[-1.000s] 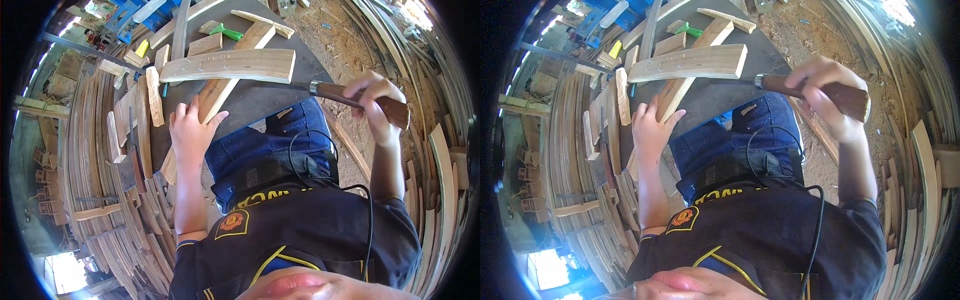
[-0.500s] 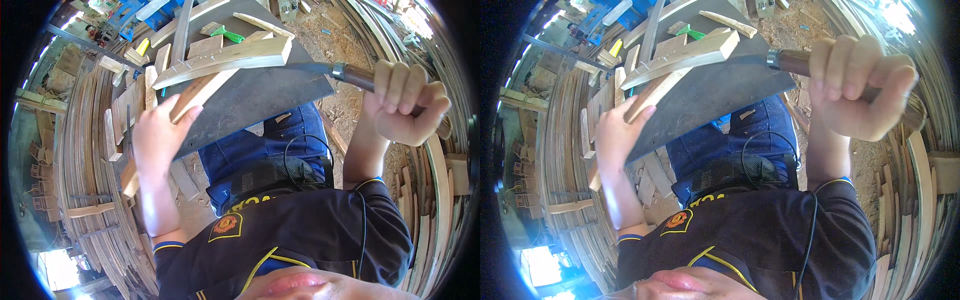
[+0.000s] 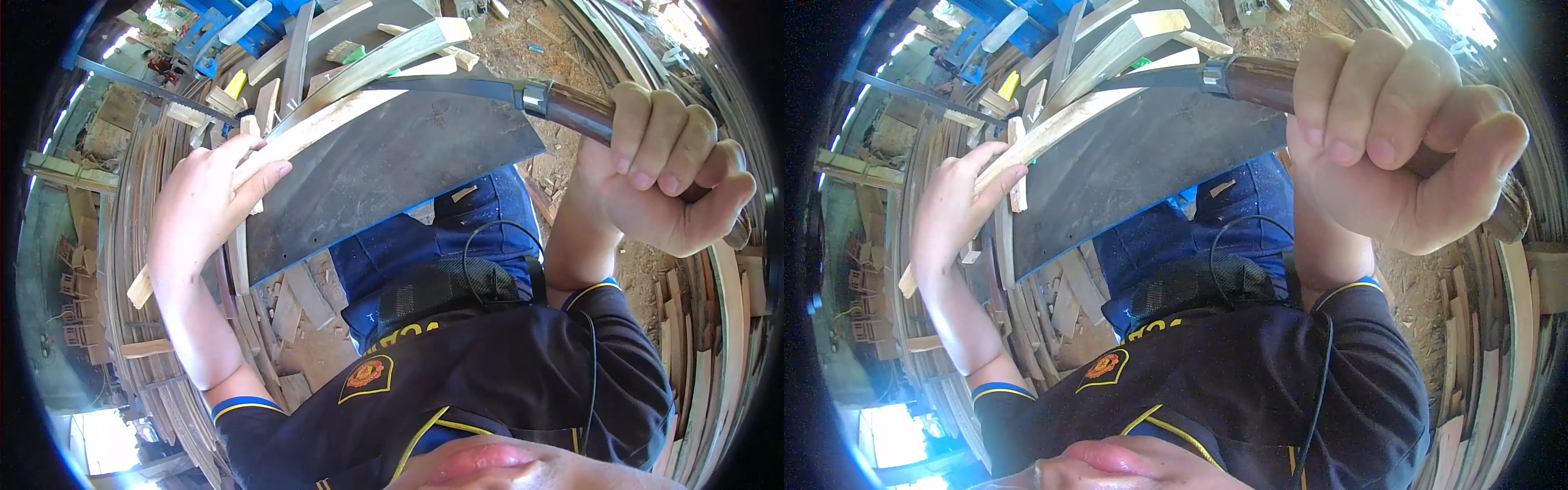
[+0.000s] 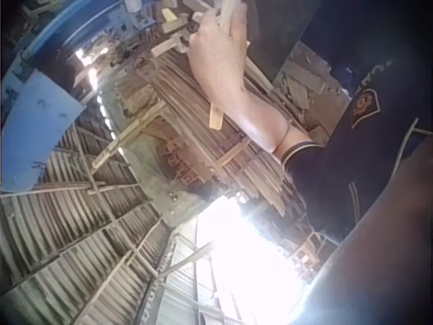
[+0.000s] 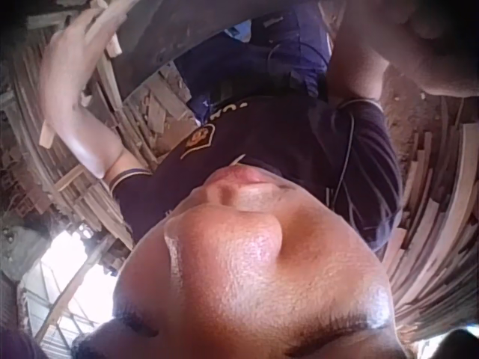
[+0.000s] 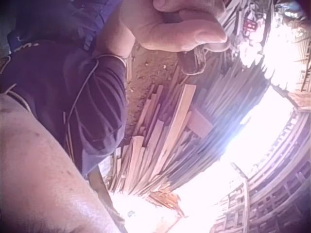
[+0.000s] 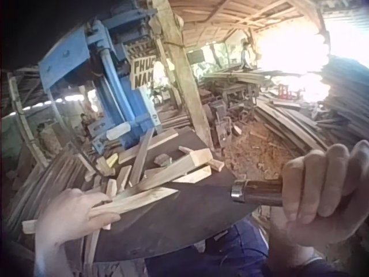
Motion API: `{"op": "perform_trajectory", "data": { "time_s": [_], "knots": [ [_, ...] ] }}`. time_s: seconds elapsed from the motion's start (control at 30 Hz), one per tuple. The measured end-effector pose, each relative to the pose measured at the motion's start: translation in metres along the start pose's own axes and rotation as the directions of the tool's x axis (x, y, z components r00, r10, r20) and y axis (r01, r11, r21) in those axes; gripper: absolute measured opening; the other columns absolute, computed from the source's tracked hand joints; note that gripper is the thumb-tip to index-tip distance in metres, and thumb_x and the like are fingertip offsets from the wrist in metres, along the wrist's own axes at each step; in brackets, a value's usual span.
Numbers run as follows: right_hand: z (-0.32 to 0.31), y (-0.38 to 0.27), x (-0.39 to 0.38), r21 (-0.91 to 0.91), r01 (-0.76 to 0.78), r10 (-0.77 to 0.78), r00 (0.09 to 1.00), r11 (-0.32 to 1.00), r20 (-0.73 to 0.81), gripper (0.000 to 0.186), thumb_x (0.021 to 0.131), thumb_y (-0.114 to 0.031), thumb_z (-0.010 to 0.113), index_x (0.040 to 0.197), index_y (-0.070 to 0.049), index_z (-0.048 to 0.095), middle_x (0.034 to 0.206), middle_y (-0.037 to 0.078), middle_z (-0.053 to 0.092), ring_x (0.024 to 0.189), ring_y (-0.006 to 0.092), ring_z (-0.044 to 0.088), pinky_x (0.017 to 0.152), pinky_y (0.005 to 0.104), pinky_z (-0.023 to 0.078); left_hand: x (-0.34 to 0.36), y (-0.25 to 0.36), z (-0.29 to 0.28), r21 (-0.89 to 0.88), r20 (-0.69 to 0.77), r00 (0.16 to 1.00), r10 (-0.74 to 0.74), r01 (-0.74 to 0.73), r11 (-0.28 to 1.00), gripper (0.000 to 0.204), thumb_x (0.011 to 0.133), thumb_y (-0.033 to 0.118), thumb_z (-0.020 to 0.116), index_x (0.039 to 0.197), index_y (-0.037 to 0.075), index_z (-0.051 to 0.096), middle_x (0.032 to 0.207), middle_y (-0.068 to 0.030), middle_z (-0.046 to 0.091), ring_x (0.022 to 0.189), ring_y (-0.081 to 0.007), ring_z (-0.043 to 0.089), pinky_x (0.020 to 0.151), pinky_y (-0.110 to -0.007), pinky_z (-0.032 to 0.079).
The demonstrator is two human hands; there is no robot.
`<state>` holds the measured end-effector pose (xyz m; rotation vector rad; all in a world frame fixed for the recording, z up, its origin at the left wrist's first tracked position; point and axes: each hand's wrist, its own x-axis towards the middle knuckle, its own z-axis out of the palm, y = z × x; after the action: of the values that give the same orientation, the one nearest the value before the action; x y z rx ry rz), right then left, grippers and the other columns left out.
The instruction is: The person uses a chisel to shave and smooth the surface of a rectangular wooden block. They hold the wood with one hand and the chisel with the other, repeatedly scraping off thin layers of wood. The person occasionally flips the block to work on different sides.
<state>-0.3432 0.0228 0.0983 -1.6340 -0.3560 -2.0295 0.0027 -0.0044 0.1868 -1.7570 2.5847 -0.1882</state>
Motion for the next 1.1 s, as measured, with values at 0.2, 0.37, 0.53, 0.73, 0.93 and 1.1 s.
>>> {"op": "perform_trajectory", "data": {
  "time_s": [0.2,0.37,0.53,0.73,0.93,1.1],
  "knots": [
    [0.002,0.009,-0.010,0.052,-0.018,0.020,0.999,0.998,-0.030,0.028,0.105,-0.027,0.040,0.100,-0.012,0.062,0.065,-0.003,0.047,0.054,0.0084,0.044,0.055,0.0249,0.041,-0.005,0.009,0.018,0.102,-0.013,0.995,0.100,-0.098,0.990,0.042,0.083,0.024,0.076,0.121,0.006,0.070,0.090,-0.0237,0.070,0.084,-0.0397,0.068,0.080,-0.045,0.053],
    [0.005,0.013,-0.006,0.127,-0.165,0.151,0.982,0.978,0.109,0.025,0.105,-0.020,0.037,0.080,-0.016,0.039,0.064,-0.005,0.042,0.055,0.0077,0.039,0.058,0.0259,0.040,-0.016,0.008,0.049,0.081,-0.023,0.999,0.047,-0.045,0.996,0.044,0.080,0.016,0.073,0.123,0.007,0.069,0.091,-0.0209,0.071,0.084,-0.0388,0.070,0.078,-0.046,0.057],
    [-0.001,0.010,-0.001,0.059,-0.230,0.217,0.962,0.972,0.165,0.021,0.104,-0.018,0.035,0.088,-0.016,0.048,0.063,-0.006,0.041,0.055,0.0074,0.038,0.059,0.0252,0.039,-0.023,0.014,0.058,0.093,-0.046,0.996,0.080,-0.075,0.993,0.047,0.081,0.017,0.074,0.126,0.007,0.067,0.090,-0.0207,0.071,0.083,-0.0385,0.070,0.077,-0.047,0.056],
    [0.008,-0.001,-0.012,0.085,-0.122,0.128,0.989,0.989,-0.078,0.027,0.103,-0.021,0.039,0.084,-0.015,0.057,0.061,-0.006,0.044,0.054,0.0061,0.041,0.057,0.0242,0.038,-0.018,0.011,0.043,0.062,-0.077,0.995,0.065,-0.060,0.996,0.037,0.082,0.019,0.074,0.117,0.006,0.070,0.087,-0.0230,0.070,0.081,-0.0395,0.070,0.076,-0.048,0.057],
    [0.027,-0.009,-0.015,0.032,-0.107,0.110,0.986,0.994,-0.126,0.032,0.102,-0.026,0.045,0.073,-0.016,0.052,0.059,-0.004,0.051,0.052,0.0069,0.045,0.054,0.0239,0.037,-0.011,0.038,0.025,0.111,-0.046,0.999,-0.014,0.019,0.994,0.021,0.086,0.021,0.071,0.097,0.002,0.070,0.081,-0.0234,0.069,0.079,-0.0407,0.070,0.074,-0.048,0.057],
    [0.029,-0.006,-0.019,-0.021,-0.086,0.082,0.987,0.996,-0.135,0.035,0.104,-0.027,0.042,0.072,-0.016,0.050,0.060,-0.004,0.049,0.053,0.0079,0.043,0.054,0.0246,0.036,-0.014,0.039,0.027,0.116,-0.019,0.999,-0.038,0.040,0.992,0.021,0.087,0.020,0.070,0.093,0.000,0.069,0.081,-0.0241,0.069,0.078,-0.0407,0.070,0.074,-0.048,0.058]
  ]
}}
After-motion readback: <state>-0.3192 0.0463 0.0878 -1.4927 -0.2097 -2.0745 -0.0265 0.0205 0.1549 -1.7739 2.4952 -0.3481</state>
